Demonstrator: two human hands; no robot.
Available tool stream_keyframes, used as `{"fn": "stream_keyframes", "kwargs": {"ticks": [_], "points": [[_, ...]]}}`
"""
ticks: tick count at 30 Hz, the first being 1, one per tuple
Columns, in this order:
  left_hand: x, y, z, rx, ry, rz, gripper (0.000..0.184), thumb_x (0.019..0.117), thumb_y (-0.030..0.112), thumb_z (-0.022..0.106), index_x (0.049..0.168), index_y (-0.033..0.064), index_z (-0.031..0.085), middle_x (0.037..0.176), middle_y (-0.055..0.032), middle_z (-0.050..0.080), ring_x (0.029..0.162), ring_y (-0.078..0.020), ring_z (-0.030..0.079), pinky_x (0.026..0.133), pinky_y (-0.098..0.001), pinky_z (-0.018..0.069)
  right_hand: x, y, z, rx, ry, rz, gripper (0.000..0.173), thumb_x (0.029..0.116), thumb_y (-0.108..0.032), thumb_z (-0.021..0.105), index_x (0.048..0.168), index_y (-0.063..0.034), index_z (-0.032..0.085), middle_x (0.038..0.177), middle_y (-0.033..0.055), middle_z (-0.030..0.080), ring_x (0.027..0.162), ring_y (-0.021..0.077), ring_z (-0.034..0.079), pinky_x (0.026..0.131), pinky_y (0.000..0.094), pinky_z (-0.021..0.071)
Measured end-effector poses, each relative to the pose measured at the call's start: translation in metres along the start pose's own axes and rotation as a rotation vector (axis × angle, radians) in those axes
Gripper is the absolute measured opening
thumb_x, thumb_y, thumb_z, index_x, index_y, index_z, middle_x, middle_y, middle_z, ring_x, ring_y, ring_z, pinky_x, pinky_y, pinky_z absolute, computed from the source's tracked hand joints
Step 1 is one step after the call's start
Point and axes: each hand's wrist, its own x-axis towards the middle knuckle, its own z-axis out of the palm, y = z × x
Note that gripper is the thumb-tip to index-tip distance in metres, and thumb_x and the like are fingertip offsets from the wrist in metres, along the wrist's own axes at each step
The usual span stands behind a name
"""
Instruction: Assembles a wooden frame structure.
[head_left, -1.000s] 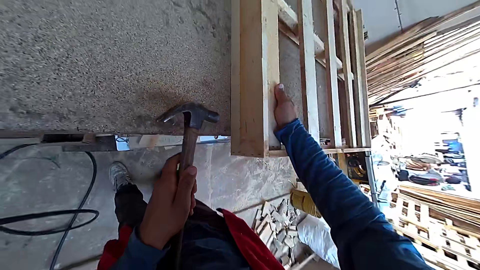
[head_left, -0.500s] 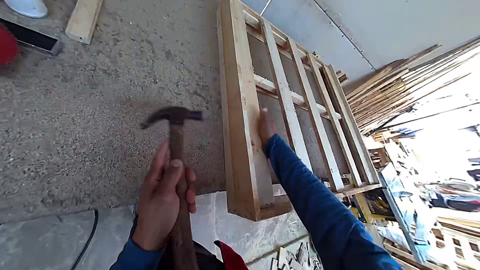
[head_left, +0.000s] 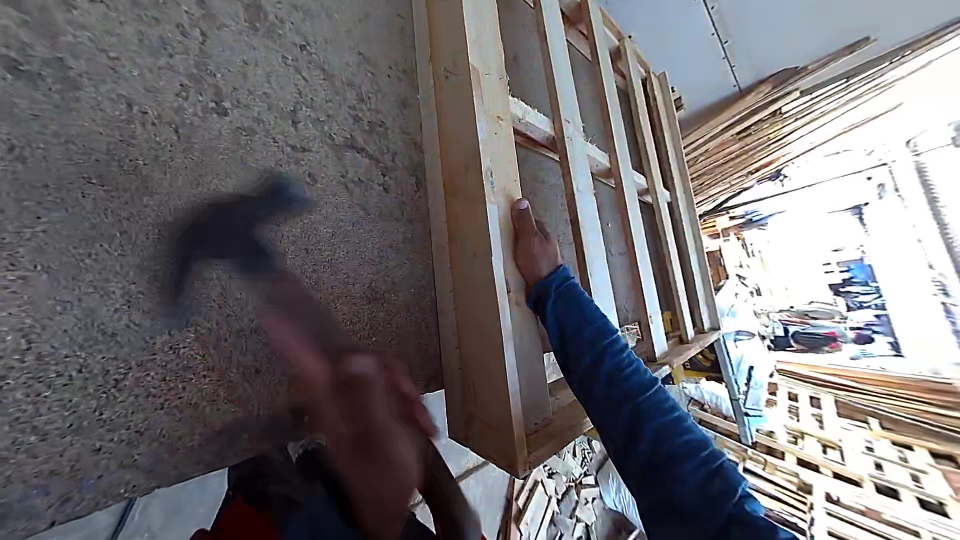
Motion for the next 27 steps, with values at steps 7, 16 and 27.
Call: {"fn": "stream_keyframes", "kwargs": {"ticks": [7, 16, 27], "points": [[0.046, 0.032, -0.015, 0.076, -0.159, -0.267, 0.061, 0.1095, 0.023, 0.038, 0.164, 0.0160, 0.013, 0.083, -0.0081, 0.065, 0.054, -0.0215, 0.063, 0.043, -0.0368, 0.0569, -0.001, 0.005, -0.008, 0.015, -0.006, 0.079, 0.068, 0.1082, -0.058, 0.025, 0.130, -0.0073, 0.064, 0.110, 0.0140, 0.070, 0.098, 0.0206, 0.068, 0.089, 0.0481, 0.0552], [0.076, -0.031, 0.043, 0.074, -0.160, -0.179, 0.065, 0.1086, 0.023, 0.037, 0.165, 0.0105, 0.006, 0.076, -0.0034, 0.064, 0.051, -0.0156, 0.061, 0.045, -0.0342, 0.0568, 0.015, 0.010, -0.005, 0.004, 0.060, 0.076, 0.069, 0.1087, -0.057, 0.023, 0.118, -0.0053, 0.067, 0.099, 0.0124, 0.070, 0.089, 0.0174, 0.067, 0.084, 0.0454, 0.0553], [0.102, 0.001, 0.030, 0.126, -0.288, -0.290, 0.063, 0.1093, 0.023, 0.041, 0.166, 0.0212, 0.014, 0.077, -0.0066, 0.064, 0.054, -0.0188, 0.063, 0.049, -0.0355, 0.0585, 0.024, 0.020, -0.013, -0.064, 0.066, 0.087, 0.075, 0.1061, -0.064, 0.021, 0.123, -0.0067, 0.067, 0.103, 0.0166, 0.071, 0.094, 0.0251, 0.069, 0.087, 0.0551, 0.0540]]}}
